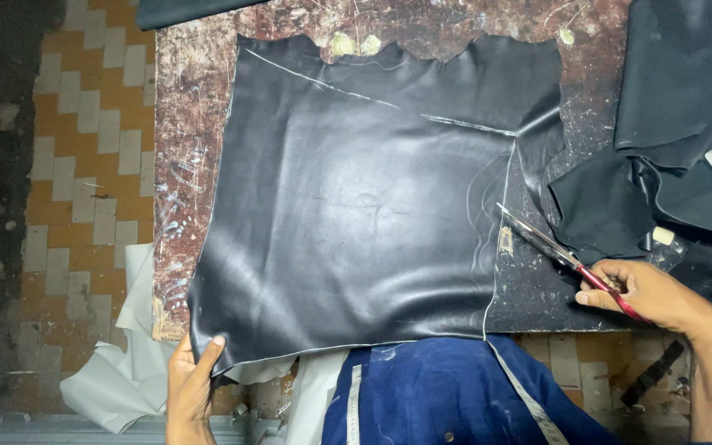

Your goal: The person cuts a large piece of black leather using red-handled scissors, following white chalk lines drawn on the material. They then place a white paper pattern on the leather and trace its outline with a white marking tool.

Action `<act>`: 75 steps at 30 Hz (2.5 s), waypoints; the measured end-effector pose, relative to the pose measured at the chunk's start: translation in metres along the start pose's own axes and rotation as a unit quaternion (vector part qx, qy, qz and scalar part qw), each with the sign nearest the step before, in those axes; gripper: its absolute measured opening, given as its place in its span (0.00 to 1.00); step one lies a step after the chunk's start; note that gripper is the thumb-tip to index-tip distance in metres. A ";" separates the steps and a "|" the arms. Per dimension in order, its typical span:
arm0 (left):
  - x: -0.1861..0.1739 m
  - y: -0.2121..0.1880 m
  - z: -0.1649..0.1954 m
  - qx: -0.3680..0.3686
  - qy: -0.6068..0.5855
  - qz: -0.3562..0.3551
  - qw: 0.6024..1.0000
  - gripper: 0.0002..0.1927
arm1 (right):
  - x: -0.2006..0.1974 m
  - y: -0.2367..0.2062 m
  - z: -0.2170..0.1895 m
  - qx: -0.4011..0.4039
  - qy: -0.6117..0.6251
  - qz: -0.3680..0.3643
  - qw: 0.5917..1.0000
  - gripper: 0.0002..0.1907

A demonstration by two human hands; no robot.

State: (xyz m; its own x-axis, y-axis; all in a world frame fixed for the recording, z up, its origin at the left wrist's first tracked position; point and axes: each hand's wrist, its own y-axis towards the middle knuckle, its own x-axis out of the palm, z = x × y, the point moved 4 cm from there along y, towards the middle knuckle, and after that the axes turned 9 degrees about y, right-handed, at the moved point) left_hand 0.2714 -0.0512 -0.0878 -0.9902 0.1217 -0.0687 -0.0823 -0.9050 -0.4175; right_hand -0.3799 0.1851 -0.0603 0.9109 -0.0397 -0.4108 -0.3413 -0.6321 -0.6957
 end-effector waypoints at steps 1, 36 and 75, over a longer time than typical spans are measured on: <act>-0.002 -0.001 0.002 0.003 0.000 0.005 1.000 0.20 | 0.003 0.000 0.004 -0.025 0.001 0.002 1.000 0.15; 0.166 0.178 0.229 0.223 0.065 -0.172 0.957 0.36 | 0.067 0.005 -0.148 -0.374 0.000 0.303 0.877 0.10; 0.273 0.125 0.097 0.386 0.675 -0.047 0.627 0.39 | 0.135 0.055 -0.157 -0.273 -0.273 0.249 0.888 0.40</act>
State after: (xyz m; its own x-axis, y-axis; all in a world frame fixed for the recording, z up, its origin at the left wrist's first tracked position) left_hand -0.0201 -0.1703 -0.0704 -0.0212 -0.0482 -0.9986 -0.6789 -0.7325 0.0497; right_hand -0.2388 0.0233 -0.0616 0.3790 -0.1320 -0.9159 -0.3710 -0.9284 -0.0196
